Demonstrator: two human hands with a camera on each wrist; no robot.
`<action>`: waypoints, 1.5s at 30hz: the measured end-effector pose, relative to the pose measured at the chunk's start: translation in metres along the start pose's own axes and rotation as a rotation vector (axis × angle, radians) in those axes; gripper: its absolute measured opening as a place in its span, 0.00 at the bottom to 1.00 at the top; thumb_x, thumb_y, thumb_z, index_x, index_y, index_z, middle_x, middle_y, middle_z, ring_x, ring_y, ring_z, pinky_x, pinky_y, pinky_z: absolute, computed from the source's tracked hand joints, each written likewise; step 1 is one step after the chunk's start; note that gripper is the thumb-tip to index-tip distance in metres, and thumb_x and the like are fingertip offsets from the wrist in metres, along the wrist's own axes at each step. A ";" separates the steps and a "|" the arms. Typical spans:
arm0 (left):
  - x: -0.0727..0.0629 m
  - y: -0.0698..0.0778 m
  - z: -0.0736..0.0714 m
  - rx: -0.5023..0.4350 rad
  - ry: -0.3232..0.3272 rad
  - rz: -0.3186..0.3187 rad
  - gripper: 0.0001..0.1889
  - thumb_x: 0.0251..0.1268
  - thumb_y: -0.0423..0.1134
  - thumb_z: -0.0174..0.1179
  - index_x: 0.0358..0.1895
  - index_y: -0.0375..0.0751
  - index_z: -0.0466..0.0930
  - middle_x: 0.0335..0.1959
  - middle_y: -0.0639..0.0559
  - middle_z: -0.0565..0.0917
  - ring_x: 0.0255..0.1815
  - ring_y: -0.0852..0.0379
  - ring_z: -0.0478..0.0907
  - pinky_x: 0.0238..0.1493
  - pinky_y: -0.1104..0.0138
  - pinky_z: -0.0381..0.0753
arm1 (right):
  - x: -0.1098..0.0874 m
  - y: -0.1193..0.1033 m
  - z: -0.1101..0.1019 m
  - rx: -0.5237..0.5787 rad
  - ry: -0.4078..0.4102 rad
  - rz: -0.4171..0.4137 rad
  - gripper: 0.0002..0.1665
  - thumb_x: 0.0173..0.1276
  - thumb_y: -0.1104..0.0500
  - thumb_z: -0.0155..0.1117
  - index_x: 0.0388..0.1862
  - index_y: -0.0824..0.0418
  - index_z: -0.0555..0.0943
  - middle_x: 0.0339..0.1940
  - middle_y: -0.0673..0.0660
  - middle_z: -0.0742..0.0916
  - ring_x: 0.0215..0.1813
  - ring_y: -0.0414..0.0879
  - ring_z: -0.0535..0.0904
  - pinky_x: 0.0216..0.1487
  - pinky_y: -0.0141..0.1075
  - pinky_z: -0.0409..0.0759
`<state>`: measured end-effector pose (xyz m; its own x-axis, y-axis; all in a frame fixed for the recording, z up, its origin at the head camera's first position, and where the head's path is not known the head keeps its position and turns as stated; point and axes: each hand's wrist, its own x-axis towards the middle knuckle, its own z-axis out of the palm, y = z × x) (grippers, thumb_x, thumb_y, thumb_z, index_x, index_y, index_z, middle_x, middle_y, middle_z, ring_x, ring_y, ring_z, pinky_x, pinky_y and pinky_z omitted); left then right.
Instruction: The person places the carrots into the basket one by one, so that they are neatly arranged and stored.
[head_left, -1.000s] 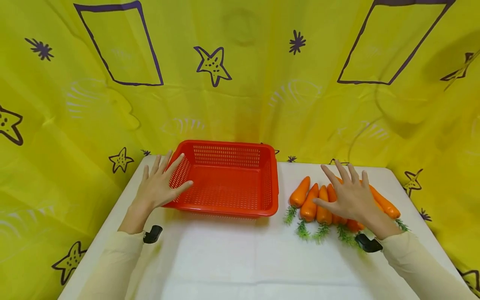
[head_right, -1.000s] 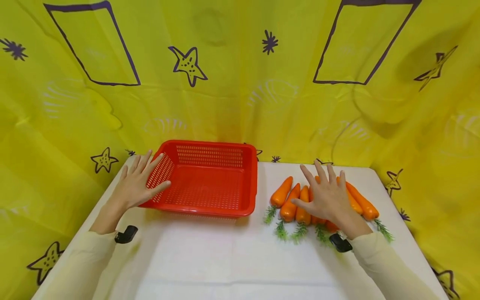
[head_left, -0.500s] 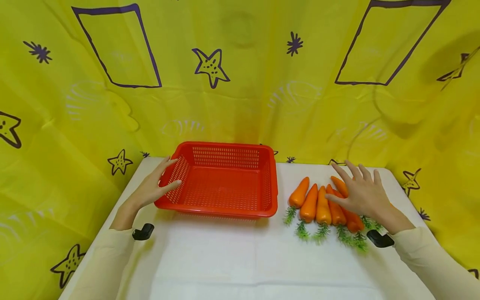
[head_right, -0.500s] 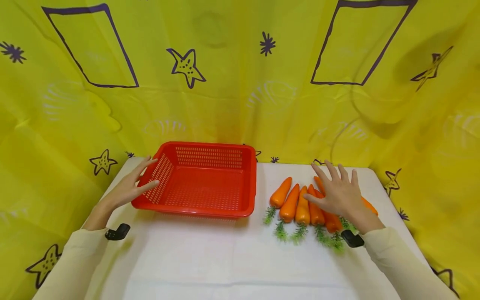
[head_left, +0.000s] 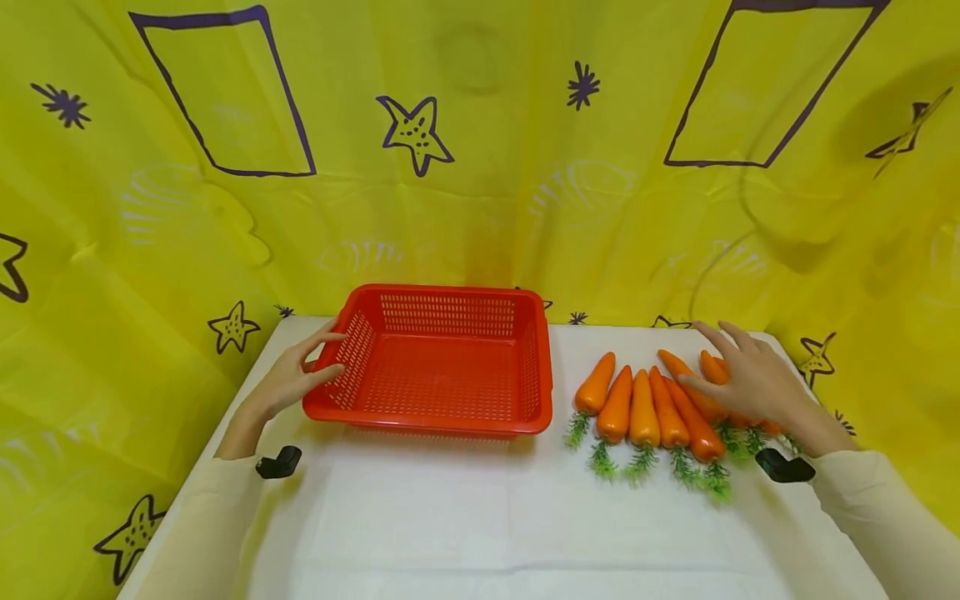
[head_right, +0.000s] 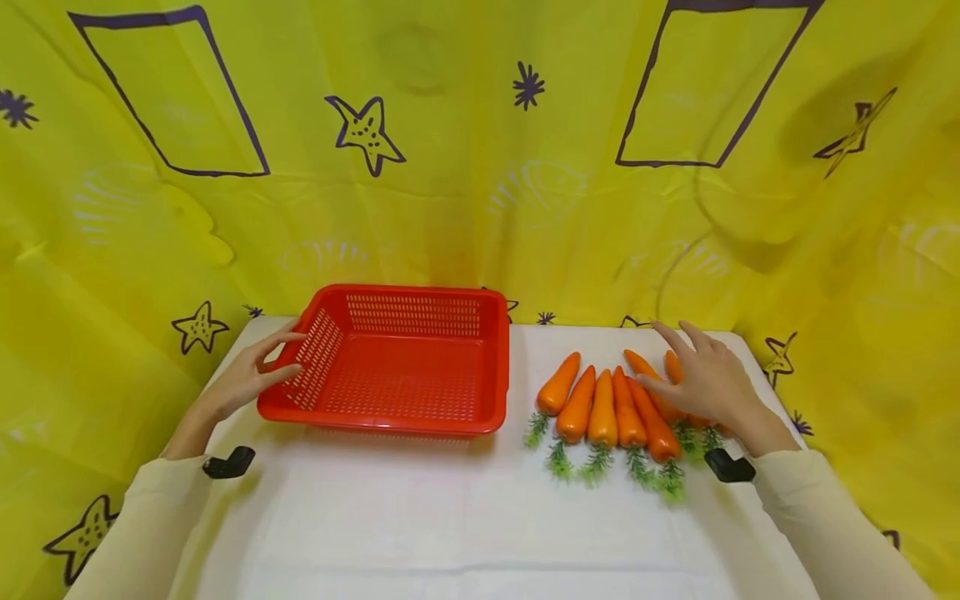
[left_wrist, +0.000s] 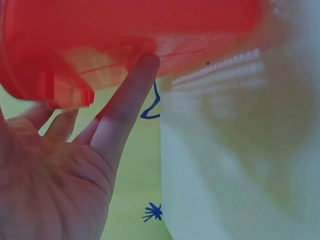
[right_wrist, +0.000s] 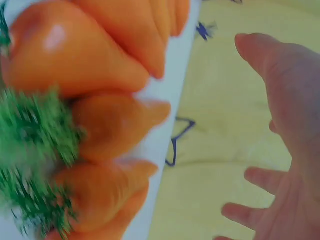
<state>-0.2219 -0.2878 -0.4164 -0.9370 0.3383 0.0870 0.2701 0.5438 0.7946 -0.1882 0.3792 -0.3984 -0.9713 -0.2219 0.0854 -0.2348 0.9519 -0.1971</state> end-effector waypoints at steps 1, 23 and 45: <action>0.000 -0.002 -0.001 -0.021 -0.006 0.008 0.27 0.74 0.35 0.61 0.73 0.35 0.69 0.85 0.45 0.50 0.81 0.32 0.49 0.67 0.32 0.64 | 0.001 0.004 -0.002 0.033 -0.008 -0.002 0.58 0.67 0.36 0.70 0.84 0.59 0.54 0.74 0.82 0.62 0.67 0.85 0.60 0.60 0.79 0.58; 0.001 -0.023 -0.010 -0.299 -0.121 -0.023 0.28 0.76 0.29 0.56 0.76 0.36 0.63 0.86 0.51 0.42 0.76 0.26 0.56 0.50 0.66 0.84 | -0.011 0.097 -0.004 0.575 -0.372 0.075 0.42 0.82 0.54 0.55 0.84 0.63 0.48 0.73 0.84 0.63 0.67 0.78 0.69 0.56 0.66 0.76; -0.001 -0.021 -0.011 -0.294 -0.123 -0.028 0.30 0.76 0.30 0.56 0.78 0.36 0.62 0.86 0.53 0.42 0.76 0.31 0.58 0.51 0.65 0.83 | -0.011 0.132 0.007 0.724 -0.579 0.158 0.38 0.81 0.55 0.56 0.84 0.40 0.56 0.69 0.87 0.63 0.54 0.52 0.80 0.44 0.45 0.85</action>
<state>-0.2290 -0.3077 -0.4263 -0.9048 0.4259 0.0035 0.1519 0.3150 0.9369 -0.2084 0.5057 -0.4319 -0.8157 -0.3576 -0.4548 0.1240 0.6598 -0.7411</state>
